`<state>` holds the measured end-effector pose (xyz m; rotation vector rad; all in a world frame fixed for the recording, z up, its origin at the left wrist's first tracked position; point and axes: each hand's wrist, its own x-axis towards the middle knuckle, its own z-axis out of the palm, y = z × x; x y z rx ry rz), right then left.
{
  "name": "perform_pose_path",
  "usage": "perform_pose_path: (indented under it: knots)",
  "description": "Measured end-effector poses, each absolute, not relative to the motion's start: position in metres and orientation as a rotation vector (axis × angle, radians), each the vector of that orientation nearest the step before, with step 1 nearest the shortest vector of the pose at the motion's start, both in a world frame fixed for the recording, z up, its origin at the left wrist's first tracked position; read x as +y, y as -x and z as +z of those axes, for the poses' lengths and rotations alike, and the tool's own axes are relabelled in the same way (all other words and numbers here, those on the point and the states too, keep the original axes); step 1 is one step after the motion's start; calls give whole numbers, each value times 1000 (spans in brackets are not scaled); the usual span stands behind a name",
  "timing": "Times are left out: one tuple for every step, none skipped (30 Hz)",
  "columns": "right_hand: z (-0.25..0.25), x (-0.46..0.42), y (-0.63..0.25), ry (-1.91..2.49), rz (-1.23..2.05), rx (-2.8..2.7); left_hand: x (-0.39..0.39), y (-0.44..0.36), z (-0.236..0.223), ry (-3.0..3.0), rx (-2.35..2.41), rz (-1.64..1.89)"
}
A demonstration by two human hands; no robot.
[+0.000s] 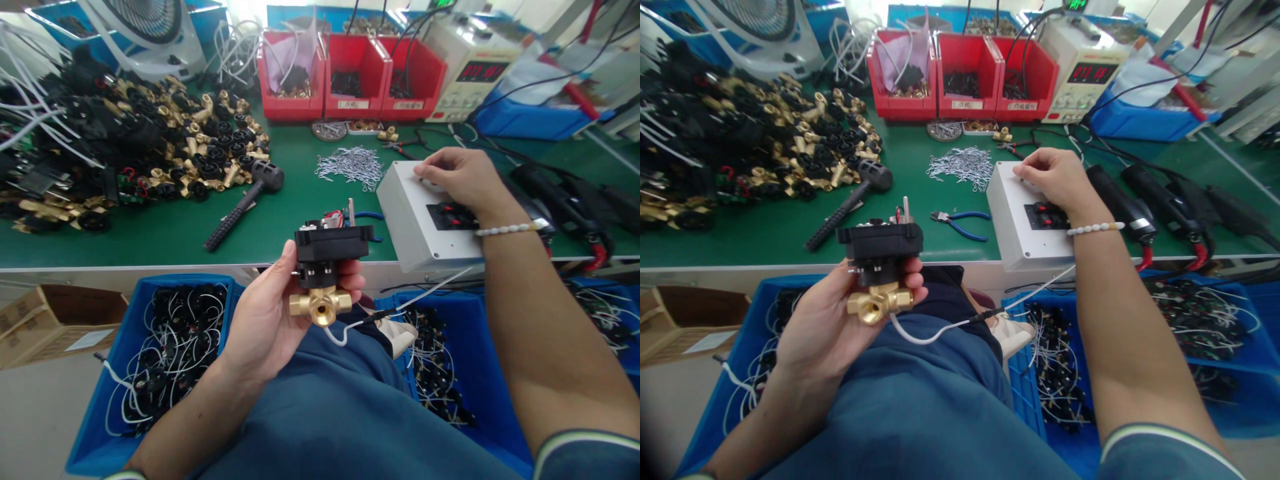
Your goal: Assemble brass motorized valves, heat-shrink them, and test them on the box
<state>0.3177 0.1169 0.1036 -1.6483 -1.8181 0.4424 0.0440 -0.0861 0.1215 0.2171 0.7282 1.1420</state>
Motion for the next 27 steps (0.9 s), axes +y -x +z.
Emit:
perform_pose_path:
  knots:
    - [104, 117, -317, 1656, 444, -1815, -86, -44, 121, -218, 720, 1144]
    - [104, 116, -317, 1672, 444, -1810, -86, -44, 121, -220, 710, 1148]
    - [105, 116, -316, 1692, 440, -1801, -86, -43, 121, -221, 703, 1152]
    - [105, 115, -315, 1712, 437, -1791, -86, -43, 121, -221, 699, 1154]
    - [106, 115, -314, 1726, 433, -1778, -86, -43, 121, -220, 699, 1154]
    - [106, 114, -313, 1731, 434, -1771, -87, -43, 121, -217, 703, 1152]
    - [106, 114, -313, 1727, 437, -1767, -87, -43, 121, -215, 712, 1149]
    - [106, 114, -313, 1717, 443, -1766, -87, -43, 121, -214, 720, 1144]
    - [106, 114, -313, 1704, 449, -1768, -87, -43, 121, -214, 726, 1140]
    - [106, 114, -313, 1695, 454, -1770, -87, -44, 121, -215, 732, 1137]
    - [106, 114, -313, 1692, 456, -1771, -86, -44, 122, -217, 737, 1136]
    - [107, 114, -313, 1695, 456, -1768, -86, -44, 122, -220, 740, 1135]
    - [107, 113, -312, 1704, 455, -1763, -86, -44, 123, -218, 741, 1135]
    - [108, 113, -312, 1713, 455, -1758, -86, -45, 123, -207, 741, 1138]
    - [108, 113, -311, 1717, 456, -1753, -85, -45, 124, -185, 739, 1140]
    - [109, 112, -310, 1716, 461, -1753, -85, -44, 124, -154, 730, 1136]
    - [109, 112, -309, 1714, 466, -1750, -84, -44, 124, -117, 715, 1125]
    - [110, 112, -309, 1714, 472, -1754, -84, -44, 124, -81, 692, 1111]
    - [110, 111, -309, 1719, 475, -1764, -84, -43, 123, -53, 656, 1099]
    - [110, 111, -309, 1732, 475, -1778, -84, -43, 122, -38, 610, 1091]
    - [110, 111, -309, 1749, 473, -1791, -84, -42, 121, -32, 562, 1088]
    - [110, 111, -310, 1763, 473, -1801, -84, -41, 120, -34, 514, 1090]
    - [111, 111, -310, 1770, 478, -1810, -84, -40, 119, -38, 471, 1097]
    - [111, 111, -310, 1772, 488, -1817, -85, -39, 118, -43, 438, 1098]
    - [112, 111, -310, 1777, 495, -1818, -85, -39, 117, -45, 412, 1096]
    - [112, 111, -309, 1792, 494, -1818, -85, -38, 117, -47, 389, 1093]
    - [113, 110, -307, 1814, 481, -1818, -85, -38, 116, -49, 365, 1093]
